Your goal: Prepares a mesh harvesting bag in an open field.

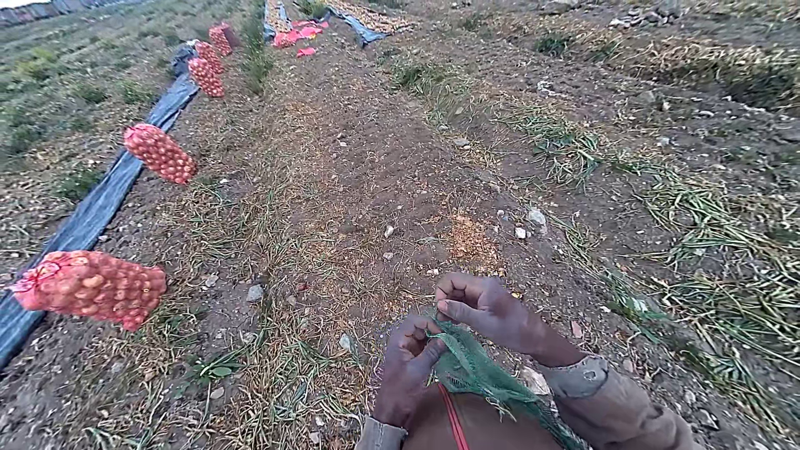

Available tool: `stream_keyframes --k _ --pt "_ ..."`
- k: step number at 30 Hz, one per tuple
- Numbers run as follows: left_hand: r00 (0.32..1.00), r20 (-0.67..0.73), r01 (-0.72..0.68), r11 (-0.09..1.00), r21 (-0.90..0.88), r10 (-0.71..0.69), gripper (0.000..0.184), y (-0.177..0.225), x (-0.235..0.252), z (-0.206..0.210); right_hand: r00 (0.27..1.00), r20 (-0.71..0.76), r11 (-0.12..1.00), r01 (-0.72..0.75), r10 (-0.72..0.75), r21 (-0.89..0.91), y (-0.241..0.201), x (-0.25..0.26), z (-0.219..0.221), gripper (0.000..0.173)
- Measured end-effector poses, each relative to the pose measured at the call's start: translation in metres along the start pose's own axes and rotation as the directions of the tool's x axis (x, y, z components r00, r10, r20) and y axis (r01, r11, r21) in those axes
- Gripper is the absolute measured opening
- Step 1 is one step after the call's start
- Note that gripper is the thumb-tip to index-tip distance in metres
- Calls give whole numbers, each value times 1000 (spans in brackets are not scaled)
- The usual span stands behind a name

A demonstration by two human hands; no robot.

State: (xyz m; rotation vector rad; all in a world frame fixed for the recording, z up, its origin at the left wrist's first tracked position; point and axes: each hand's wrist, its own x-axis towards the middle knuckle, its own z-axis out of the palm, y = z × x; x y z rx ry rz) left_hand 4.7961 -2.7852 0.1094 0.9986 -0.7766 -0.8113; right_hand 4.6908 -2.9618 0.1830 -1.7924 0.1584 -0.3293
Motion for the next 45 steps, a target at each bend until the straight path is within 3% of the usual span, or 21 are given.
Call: stream_keyframes --k 4,6,11,16,25,28,32,34,36,38,40,42,45 --pt "990 136 36 999 -30 -32 16 -1 -1 6 1000 -15 986 -23 21 -165 1 -1 -2 13" --pt "982 190 13 1000 14 -15 16 1 -3 8 997 -14 984 -80 79 -160 11 -5 -1 16" --pt "968 246 -129 927 353 41 23 6 -12 1 965 5 965 -263 263 -7 29 -24 4 22" --pt "976 217 -88 859 504 -27 45 8 -21 -9 926 34 924 -376 375 63 26 -32 7 23" --pt "990 127 -22 799 601 -68 45 0 -23 -15 917 40 901 -398 397 175 30 -35 15 24" --pt "993 110 -51 730 682 -34 35 -5 -25 -19 914 46 892 -405 404 201 31 -39 15 25" --pt "987 83 -152 629 763 139 17 -4 -24 -16 905 66 860 -420 420 292 35 -45 18 26" --pt "982 -10 -105 581 807 190 17 -2 -24 -15 909 84 857 -413 408 308 38 -47 23 26" --pt "974 -163 48 555 830 160 23 2 -27 -13 917 104 870 -398 384 292 39 -48 28 25" --pt "946 -321 231 614 755 39 27 6 -30 -13 925 116 887 -379 360 265 40 -49 32 26" --pt "905 -386 381 747 545 -180 34 6 -35 -13 933 127 904 -359 338 232 40 -49 34 27" --pt "869 -324 450 869 207 -374 38 0 -41 -11 936 138 921 -346 325 180 42 -48 37 27" --pt "858 -223 430 884 -184 -463 27 -4 -45 -9 941 89 942 -331 325 61 47 -46 43 27"
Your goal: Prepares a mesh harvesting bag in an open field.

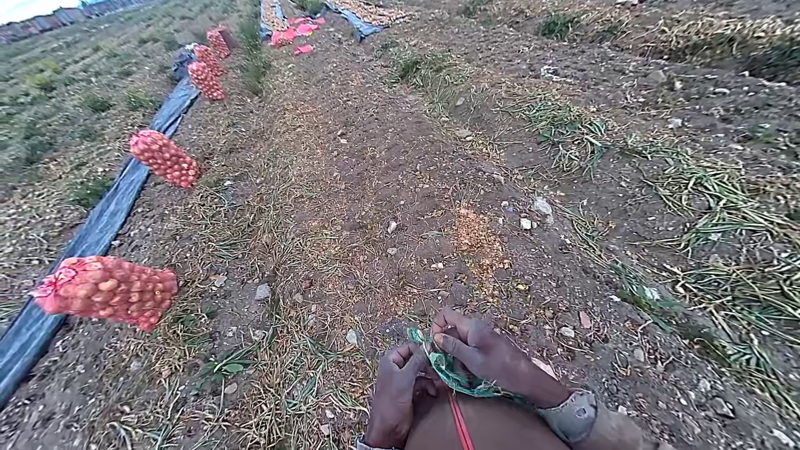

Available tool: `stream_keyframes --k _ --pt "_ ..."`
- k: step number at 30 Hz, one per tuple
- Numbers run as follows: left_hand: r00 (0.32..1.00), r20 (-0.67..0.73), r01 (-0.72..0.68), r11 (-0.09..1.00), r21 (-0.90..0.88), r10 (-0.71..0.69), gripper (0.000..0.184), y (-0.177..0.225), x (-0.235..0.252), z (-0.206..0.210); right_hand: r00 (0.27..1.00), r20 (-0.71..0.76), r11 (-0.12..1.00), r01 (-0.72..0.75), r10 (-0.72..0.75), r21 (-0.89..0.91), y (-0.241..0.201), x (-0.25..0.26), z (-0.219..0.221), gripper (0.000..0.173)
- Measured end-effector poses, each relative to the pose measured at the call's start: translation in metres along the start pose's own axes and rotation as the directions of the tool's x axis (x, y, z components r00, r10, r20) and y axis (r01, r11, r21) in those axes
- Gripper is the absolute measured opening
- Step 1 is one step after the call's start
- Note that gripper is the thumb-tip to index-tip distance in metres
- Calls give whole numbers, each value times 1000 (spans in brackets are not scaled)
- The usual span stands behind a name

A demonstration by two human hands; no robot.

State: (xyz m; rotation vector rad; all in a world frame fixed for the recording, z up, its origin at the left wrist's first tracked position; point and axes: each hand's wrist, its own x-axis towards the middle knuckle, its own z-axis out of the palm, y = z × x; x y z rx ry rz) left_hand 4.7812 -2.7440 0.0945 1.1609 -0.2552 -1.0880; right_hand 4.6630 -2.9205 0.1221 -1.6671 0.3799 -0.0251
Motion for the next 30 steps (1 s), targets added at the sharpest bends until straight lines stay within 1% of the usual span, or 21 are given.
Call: stream_keyframes --k 2,3,6,8,9,11,13,14,16,18,21,23,24,25,27,28,30 --pt "1000 4 -11 997 -71 12 27 5 -2 1 998 -54 995 10 -16 -103 3 2 3 28" --pt "1000 5 -20 998 -57 20 27 9 -2 3 996 -80 987 16 -29 -158 4 2 5 28" --pt "999 -20 -29 997 75 31 26 15 -3 8 987 -126 971 68 -99 -229 9 3 10 26" --pt "998 -24 -56 992 115 59 22 11 -1 8 976 -160 962 104 -148 -254 11 4 12 26" --pt "996 -27 -80 984 159 85 20 9 0 8 964 -189 950 130 -188 -285 11 6 12 27" --pt "987 -19 -144 935 322 159 16 10 0 6 927 -226 911 208 -300 -357 11 8 10 26" --pt "970 -12 -199 826 527 242 13 12 -2 8 896 -192 868 306 -401 -391 7 12 8 24" --pt "959 -1 -226 764 604 284 11 14 -4 11 895 -152 860 337 -419 -383 6 14 7 23" --pt "928 43 -294 654 698 371 9 17 -6 14 913 -67 870 358 -402 -340 5 18 4 25" --pt "895 82 -353 584 731 439 7 17 -6 14 935 -36 900 329 -353 -286 6 23 2 27" --pt "831 132 -426 466 775 540 9 18 -7 14 979 -34 953 186 -200 -239 5 26 0 26" --pt "776 169 -466 372 803 607 10 15 -6 13 992 -50 981 104 -114 -166 5 27 0 26" --pt "756 179 -478 343 809 630 10 14 -5 12 994 -67 989 75 -84 -124 5 28 1 26" --pt "743 178 -486 337 806 645 10 13 -4 11 994 -91 994 52 -61 -92 6 29 3 28" --pt "737 160 -503 375 778 657 11 12 -1 8 990 -130 997 39 -48 -71 7 29 7 28" --pt "743 145 -507 408 759 654 11 11 -1 6 990 -132 996 41 -52 -83 6 28 8 27" --pt "750 112 -505 456 733 651 11 11 2 3 994 -85 990 65 -76 -124 2 26 7 24"
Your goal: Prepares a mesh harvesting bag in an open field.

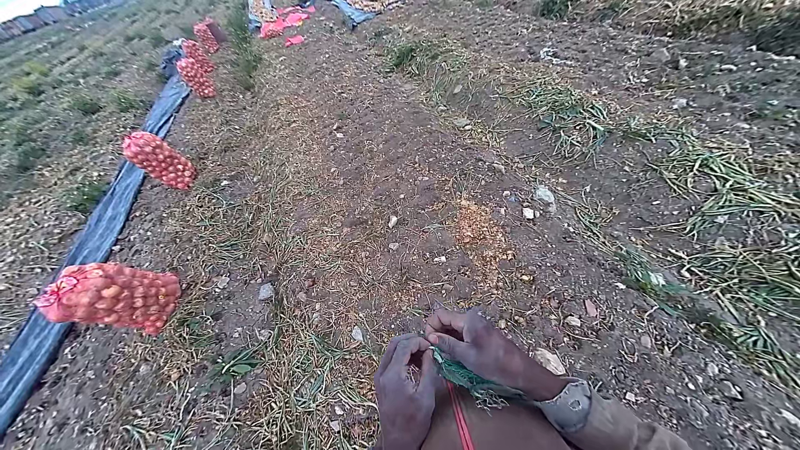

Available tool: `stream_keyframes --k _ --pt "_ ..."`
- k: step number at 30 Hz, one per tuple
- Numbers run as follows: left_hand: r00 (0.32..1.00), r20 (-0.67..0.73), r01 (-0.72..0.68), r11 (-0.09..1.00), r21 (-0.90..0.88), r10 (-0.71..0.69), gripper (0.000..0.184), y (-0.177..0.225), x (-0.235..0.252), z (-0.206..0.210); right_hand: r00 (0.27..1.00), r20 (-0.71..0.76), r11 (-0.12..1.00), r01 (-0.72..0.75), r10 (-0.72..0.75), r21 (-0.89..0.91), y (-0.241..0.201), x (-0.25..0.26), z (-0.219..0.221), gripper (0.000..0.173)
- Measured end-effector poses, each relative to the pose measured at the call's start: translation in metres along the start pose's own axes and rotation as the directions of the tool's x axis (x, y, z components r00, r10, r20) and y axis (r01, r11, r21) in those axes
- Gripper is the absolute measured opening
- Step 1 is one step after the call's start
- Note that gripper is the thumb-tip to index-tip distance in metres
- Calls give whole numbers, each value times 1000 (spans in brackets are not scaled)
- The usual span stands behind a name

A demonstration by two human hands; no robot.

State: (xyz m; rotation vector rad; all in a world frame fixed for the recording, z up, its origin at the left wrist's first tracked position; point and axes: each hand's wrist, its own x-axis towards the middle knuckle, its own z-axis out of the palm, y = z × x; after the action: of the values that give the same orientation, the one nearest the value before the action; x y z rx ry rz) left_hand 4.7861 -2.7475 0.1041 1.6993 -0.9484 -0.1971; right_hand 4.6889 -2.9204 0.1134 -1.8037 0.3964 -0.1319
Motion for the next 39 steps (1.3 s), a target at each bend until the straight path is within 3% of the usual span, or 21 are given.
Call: stream_keyframes --k 4,11,17,25,28,31,34,37,39 --pt "1000 -13 25 999 -28 -26 12 -10 2 -7 998 59 1000 15 -16 11 -8 -5 0 22" --pt "984 12 178 978 -110 -178 14 -22 11 -13 998 -62 1000 -4 4 -3 -11 1 18 20" --pt "974 152 202 939 -278 -165 26 -29 47 5 983 -183 993 -41 20 -113 -12 11 -4 18" --pt "950 291 139 987 -77 -111 21 -65 114 32 974 -209 986 -119 93 -117 5 70 -50 31" --pt "930 326 169 985 35 -171 17 -86 152 42 972 -188 988 -148 140 -32 33 111 -70 35" --pt "890 353 291 956 46 -288 14 -113 205 58 974 -141 982 -165 176 89 63 169 -98 37" --pt "777 436 547 830 -111 -454 13 -146 274 73 976 -86 967 -183 200 177 82 242 -134 33" --pt "596 543 797 519 -309 -592 18 -161 338 88 971 -14 956 -232 238 179 86 302 -176 29" --pt "527 601 850 376 -369 -601 18 -164 390 99 976 0 958 -216 220 187 84 342 -212 28"
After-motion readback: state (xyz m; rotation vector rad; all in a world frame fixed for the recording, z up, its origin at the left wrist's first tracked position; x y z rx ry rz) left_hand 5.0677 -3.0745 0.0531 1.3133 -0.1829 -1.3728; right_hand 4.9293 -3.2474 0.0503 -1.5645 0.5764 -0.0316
